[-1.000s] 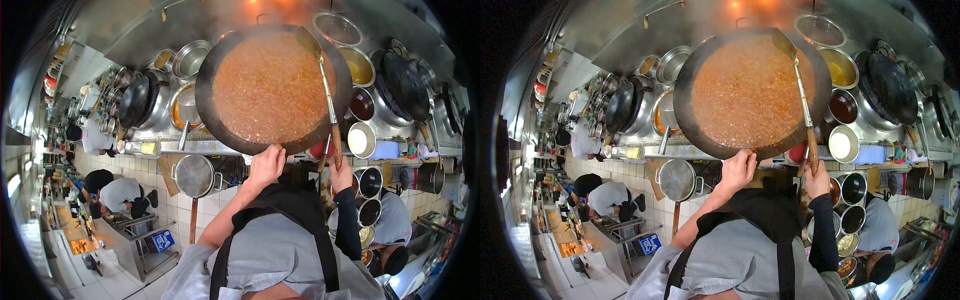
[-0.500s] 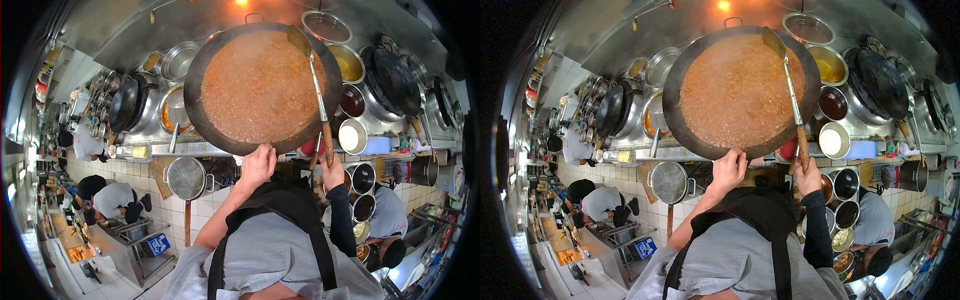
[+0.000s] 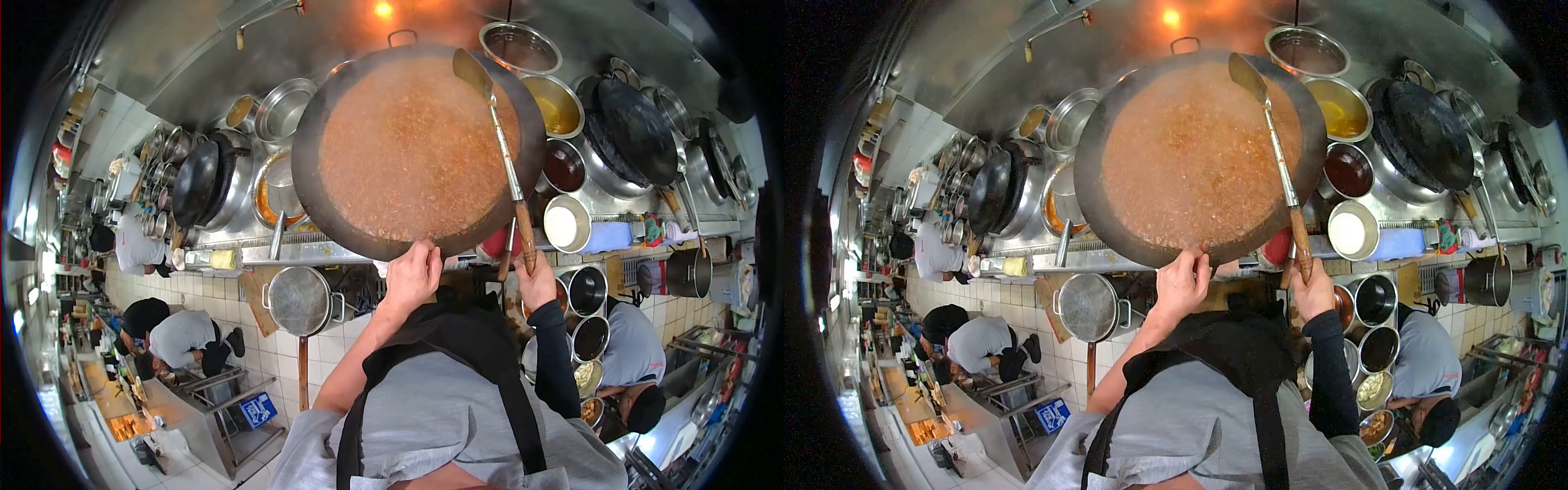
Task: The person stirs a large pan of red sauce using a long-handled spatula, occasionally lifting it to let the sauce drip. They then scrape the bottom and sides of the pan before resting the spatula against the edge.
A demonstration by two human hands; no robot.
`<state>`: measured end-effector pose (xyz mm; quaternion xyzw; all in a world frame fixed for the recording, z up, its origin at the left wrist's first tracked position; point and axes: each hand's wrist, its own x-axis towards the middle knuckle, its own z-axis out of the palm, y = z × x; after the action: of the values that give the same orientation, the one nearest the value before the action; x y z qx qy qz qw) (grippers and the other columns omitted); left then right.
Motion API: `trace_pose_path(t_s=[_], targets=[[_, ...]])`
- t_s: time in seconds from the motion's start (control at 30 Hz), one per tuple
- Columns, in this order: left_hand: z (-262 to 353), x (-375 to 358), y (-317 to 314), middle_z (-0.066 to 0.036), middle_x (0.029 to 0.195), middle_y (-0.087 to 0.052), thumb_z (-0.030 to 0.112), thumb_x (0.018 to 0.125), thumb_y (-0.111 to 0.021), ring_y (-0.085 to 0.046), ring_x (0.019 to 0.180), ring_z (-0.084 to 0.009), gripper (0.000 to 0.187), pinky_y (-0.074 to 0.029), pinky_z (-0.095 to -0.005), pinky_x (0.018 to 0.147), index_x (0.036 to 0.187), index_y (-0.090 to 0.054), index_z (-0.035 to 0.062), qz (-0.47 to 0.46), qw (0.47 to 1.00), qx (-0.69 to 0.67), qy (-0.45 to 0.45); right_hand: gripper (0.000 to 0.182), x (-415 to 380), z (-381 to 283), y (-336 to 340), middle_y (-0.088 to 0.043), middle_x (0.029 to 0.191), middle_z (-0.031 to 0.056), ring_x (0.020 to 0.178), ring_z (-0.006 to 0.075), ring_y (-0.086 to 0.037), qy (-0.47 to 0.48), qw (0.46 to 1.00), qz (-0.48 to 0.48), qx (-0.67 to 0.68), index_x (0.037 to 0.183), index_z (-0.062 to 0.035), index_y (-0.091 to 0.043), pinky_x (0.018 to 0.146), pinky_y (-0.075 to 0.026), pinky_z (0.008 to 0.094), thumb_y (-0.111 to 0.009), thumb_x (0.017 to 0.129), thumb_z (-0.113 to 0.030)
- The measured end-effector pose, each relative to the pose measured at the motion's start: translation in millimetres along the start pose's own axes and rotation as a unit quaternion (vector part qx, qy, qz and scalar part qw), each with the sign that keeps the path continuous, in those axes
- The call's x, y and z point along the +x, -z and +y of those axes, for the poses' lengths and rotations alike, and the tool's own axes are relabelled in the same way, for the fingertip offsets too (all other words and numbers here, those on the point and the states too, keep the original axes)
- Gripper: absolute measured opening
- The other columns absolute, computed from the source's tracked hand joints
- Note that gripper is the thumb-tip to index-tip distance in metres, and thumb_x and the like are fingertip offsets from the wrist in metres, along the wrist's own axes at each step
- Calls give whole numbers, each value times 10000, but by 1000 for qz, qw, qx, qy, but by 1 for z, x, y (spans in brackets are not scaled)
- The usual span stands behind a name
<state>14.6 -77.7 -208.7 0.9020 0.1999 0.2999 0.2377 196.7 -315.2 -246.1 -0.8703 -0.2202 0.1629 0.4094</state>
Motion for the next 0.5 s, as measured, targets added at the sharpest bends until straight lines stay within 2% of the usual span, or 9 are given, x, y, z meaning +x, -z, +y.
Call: trace_pose_path(t_s=[0.03, 0.13, 0.23, 0.33, 0.43, 0.5], targets=[[0, 0, -1, -140, 769, -728, 96, 994, -746, -728, 628, -348, 151, -567, -456, 563, 1065, -619, 56, 6, 1000, 6, -8, 289, 0, -2, 1, -694, 856, 274, 828, 513, -687, 0, 1000, 2, -7, 1151, -9, -627, 752, -549, 531, -732, 1009, -238], [3, 0, 0, -173, 825, -695, 99, 995, -738, -713, 681, -421, 147, -563, -511, 592, 1026, -603, 49, 5, 1000, -19, 10, 293, 0, -5, 3, -693, 857, 279, 834, 518, -686, -14, 1000, -6, -9, 1149, -7, -625, 752, -545, 537, -732, 1007, -240], [2, 0, 0, -173, 814, -693, 100, 994, -740, -712, 677, -420, 144, -560, -511, 587, 1021, -607, 50, 4, 1000, -17, 8, 292, 1, 4, 0, -689, 847, 280, 826, 521, -683, 8, 1000, 0, -1, 1148, -7, -625, 745, -542, 541, -731, 1007, -240], [1, 0, 0, -149, 765, -716, 89, 990, -747, -717, 624, -366, 151, -564, -467, 559, 1044, -610, 56, 8, 1000, 4, -9, 291, 1, 5, 0, -689, 843, 281, 826, 525, -686, 9, 1000, -1, -5, 1152, -8, -625, 740, -541, 546, -729, 1007, -238], [1, 1, 0, -150, 767, -717, 89, 989, -748, -717, 626, -368, 149, -563, -467, 557, 1040, -611, 57, 11, 1000, 6, -10, 291, 0, 1, 2, -694, 842, 281, 831, 526, -692, 2, 1000, -3, -8, 1154, -7, -626, 739, -541, 548, -730, 1006, -234], [2, 0, 0, -166, 789, -698, 88, 990, -741, -709, 647, -404, 140, -557, -498, 569, 1022, -610, 52, 12, 1000, -9, -2, 294, 0, 1, 1, -696, 841, 275, 831, 519, -696, 0, 1000, -3, -1, 1155, -5, -627, 743, -544, 545, -732, 1004, -236]])
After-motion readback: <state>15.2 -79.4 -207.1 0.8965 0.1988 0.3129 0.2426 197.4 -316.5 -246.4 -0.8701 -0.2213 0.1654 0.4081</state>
